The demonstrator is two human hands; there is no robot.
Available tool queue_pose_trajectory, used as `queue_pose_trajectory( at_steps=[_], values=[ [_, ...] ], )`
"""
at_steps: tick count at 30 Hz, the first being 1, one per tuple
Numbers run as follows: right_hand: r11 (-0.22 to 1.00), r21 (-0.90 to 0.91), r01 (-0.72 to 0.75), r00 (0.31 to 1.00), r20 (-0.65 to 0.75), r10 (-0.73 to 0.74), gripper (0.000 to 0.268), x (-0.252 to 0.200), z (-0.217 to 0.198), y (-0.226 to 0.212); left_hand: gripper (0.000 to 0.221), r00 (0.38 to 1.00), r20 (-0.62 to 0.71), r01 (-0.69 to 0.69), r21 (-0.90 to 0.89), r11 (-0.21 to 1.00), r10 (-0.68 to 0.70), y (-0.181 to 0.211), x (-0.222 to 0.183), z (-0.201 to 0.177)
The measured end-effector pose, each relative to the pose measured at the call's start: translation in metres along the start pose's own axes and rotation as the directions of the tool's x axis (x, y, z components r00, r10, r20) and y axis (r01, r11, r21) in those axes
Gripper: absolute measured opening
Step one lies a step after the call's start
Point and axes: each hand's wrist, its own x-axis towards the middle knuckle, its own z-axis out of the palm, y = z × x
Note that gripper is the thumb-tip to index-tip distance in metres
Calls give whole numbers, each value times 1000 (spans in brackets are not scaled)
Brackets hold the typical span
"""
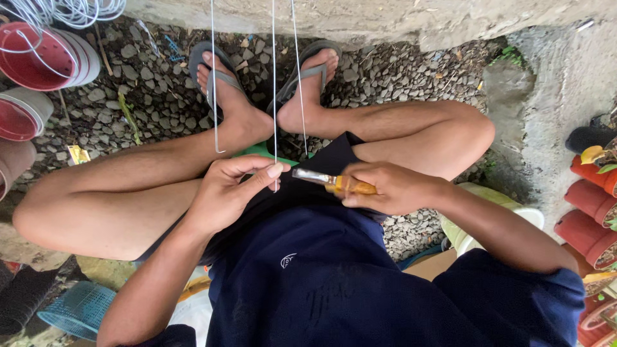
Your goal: The person sits on a small stool and assembles hanging planters by cutting metal wires with pliers, bending them into loops, and threading them through the holes of small plastic pots. The person handles white and red pots and uses pliers to shape and secure the wire hangers.
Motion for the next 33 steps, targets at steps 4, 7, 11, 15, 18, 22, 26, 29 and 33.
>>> queue_pose_trajectory(
  at_steps=[4,7,11,15,18,22,26,29,33],
  values=[
    [794,543,-272,910,414,29,42,7,-5,7,24,1000,-9,18,7,1000,-18,0,-3,-3],
    [670,656,-347,853,517,-64,46,16,0,14,24,999,-29,30,12,999,-30,-1,-4,-3],
    [616,687,-384,815,566,-123,46,28,3,22,25,999,-39,21,40,999,-20,-1,-4,-5],
    [577,734,-358,783,573,-243,43,35,7,32,24,999,-15,-31,100,995,33,-2,-4,-7],
    [581,716,-387,780,590,-209,41,41,8,36,24,1000,3,-9,103,995,9,-2,-6,-8],
    [579,696,-425,742,634,-218,47,46,5,36,25,999,-9,51,40,998,-51,-3,-8,-9],
    [556,712,-430,732,635,-246,44,49,4,35,25,998,-5,70,31,997,-70,-5,-9,-10],
    [550,713,-434,720,642,-265,44,51,5,38,26,998,-4,69,34,997,-69,-6,-9,-10],
    [496,756,-427,722,615,-316,45,53,9,44,26,997,-11,80,40,996,-80,-5,-10,-10]
  ],
)
